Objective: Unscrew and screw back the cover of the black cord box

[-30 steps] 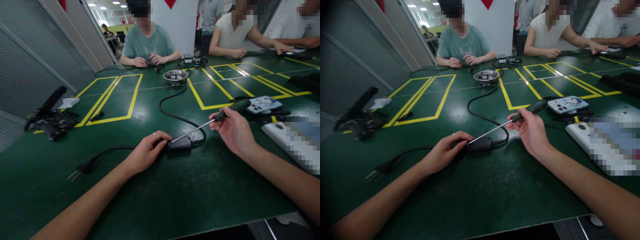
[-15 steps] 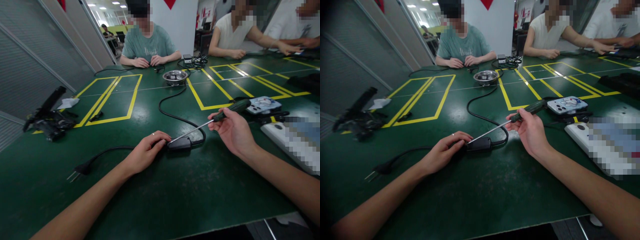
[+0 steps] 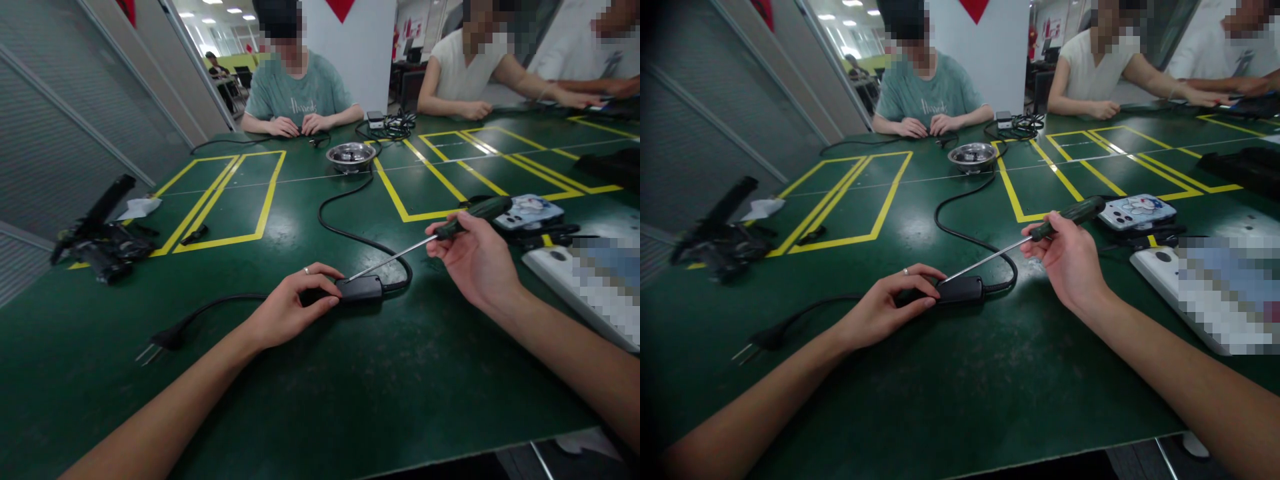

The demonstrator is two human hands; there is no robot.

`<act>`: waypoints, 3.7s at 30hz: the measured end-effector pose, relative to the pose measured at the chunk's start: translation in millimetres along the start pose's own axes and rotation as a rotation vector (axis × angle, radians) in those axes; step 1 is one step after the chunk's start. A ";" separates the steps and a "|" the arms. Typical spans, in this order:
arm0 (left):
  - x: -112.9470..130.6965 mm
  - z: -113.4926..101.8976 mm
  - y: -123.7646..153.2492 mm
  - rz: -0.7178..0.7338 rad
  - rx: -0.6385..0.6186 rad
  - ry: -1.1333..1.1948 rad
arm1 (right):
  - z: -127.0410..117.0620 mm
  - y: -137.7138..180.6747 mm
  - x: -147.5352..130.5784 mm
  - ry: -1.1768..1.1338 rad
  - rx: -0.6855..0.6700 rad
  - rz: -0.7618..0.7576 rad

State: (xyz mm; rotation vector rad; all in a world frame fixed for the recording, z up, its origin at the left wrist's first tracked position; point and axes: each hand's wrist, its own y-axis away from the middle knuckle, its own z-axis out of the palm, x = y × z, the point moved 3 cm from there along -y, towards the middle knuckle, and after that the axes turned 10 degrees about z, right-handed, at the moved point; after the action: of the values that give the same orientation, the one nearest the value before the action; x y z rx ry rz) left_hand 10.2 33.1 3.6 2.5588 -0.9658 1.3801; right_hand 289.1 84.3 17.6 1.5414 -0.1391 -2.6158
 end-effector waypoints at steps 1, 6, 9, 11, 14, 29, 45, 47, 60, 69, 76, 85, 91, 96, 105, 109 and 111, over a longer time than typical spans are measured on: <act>-0.1 -0.4 -0.1 -0.005 0.000 0.004 | 0.0 -0.1 -0.4 -0.002 -0.003 0.001; -1.8 0.4 -1.3 -0.036 0.020 0.007 | 1.6 1.2 0.1 -0.025 -0.008 -0.004; -1.6 0.5 -1.0 -0.037 0.027 0.014 | 2.5 1.9 -0.2 -0.027 -0.002 -0.012; -0.8 -0.1 -0.2 -0.032 0.019 0.017 | 2.5 2.0 -0.6 -0.023 0.001 -0.013; 0.8 -1.9 0.7 -0.022 0.006 0.020 | 2.0 1.6 -0.8 -0.030 -0.001 -0.009; 2.0 0.7 -2.2 -0.047 0.007 0.000 | -0.9 0.8 0.7 0.022 -0.011 -0.011; -0.6 7.9 0.7 -0.127 -0.033 -0.149 | 14.3 19.0 -1.8 0.180 -0.138 -0.174; -1.1 7.5 1.1 -0.116 -0.034 -0.149 | 15.4 21.7 -1.9 0.235 -0.133 -0.211; 1.2 6.4 1.0 -0.088 -0.042 -0.196 | 13.6 18.9 -6.0 0.255 -0.117 -0.279; -0.7 8.7 1.6 -0.076 -0.025 -0.196 | 12.1 15.6 -8.6 0.265 -0.099 -0.267; 0.2 8.9 1.6 -0.078 -0.026 -0.205 | 8.0 10.0 -1.9 0.301 -0.049 -0.263; 1.9 8.9 1.2 -0.093 -0.051 -0.198 | 10.6 14.8 -7.0 0.232 -0.117 -0.213; 0.0 9.6 1.6 -0.087 -0.049 -0.211 | 2.6 6.5 -3.5 0.419 0.030 -0.291; -0.8 10.7 1.5 -0.095 -0.047 -0.217 | 8.5 11.3 -4.4 0.250 -0.130 -0.224; -3.1 11.5 -0.1 -0.077 -0.054 -0.230 | 7.1 11.7 -7.3 0.269 -0.102 -0.216; -2.3 11.9 0.2 -0.065 -0.046 -0.241 | 4.9 11.2 -10.1 0.421 0.030 -0.351; -1.4 12.0 0.4 -0.062 -0.045 -0.251 | 6.0 12.7 -10.6 0.408 0.007 -0.352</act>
State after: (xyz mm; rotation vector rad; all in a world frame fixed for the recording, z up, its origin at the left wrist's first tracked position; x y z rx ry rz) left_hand 18.1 29.3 -4.7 2.7486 -0.9289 1.0263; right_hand 289.5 73.4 31.3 2.2369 0.1716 -2.4568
